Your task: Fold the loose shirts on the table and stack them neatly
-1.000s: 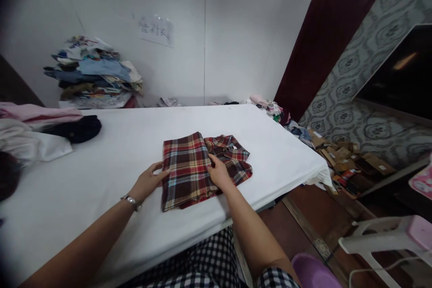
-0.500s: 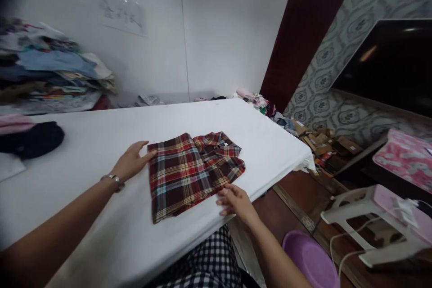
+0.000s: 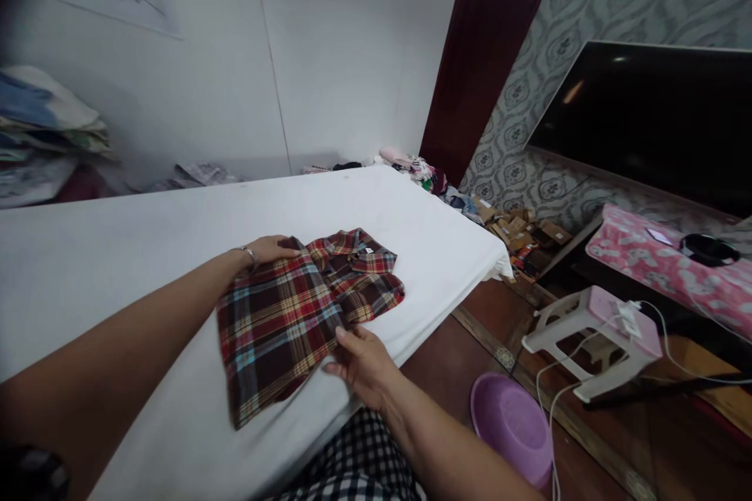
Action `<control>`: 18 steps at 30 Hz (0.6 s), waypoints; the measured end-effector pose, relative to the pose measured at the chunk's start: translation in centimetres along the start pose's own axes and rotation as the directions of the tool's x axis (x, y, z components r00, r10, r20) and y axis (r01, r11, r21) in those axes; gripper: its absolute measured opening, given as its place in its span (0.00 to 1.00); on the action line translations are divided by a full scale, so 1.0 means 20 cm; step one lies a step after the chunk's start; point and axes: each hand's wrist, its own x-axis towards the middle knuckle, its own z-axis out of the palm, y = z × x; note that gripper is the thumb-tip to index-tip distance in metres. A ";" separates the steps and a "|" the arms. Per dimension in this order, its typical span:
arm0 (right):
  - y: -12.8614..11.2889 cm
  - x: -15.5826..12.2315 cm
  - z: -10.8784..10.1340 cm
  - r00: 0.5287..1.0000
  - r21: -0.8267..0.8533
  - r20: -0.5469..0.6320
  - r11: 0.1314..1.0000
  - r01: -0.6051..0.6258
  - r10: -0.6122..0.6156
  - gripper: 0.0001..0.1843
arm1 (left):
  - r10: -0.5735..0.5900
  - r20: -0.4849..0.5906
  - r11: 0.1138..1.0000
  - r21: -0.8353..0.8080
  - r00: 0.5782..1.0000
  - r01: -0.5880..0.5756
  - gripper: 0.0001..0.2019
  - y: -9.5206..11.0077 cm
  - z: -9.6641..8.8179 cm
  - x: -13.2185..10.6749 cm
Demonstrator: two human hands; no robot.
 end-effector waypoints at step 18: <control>-0.13 0.23 -0.06 0.932 -0.221 0.139 0.907 0.358 -0.334 0.23 | -0.258 0.240 0.597 -0.722 0.936 0.350 0.22 -0.10 -0.28 -0.75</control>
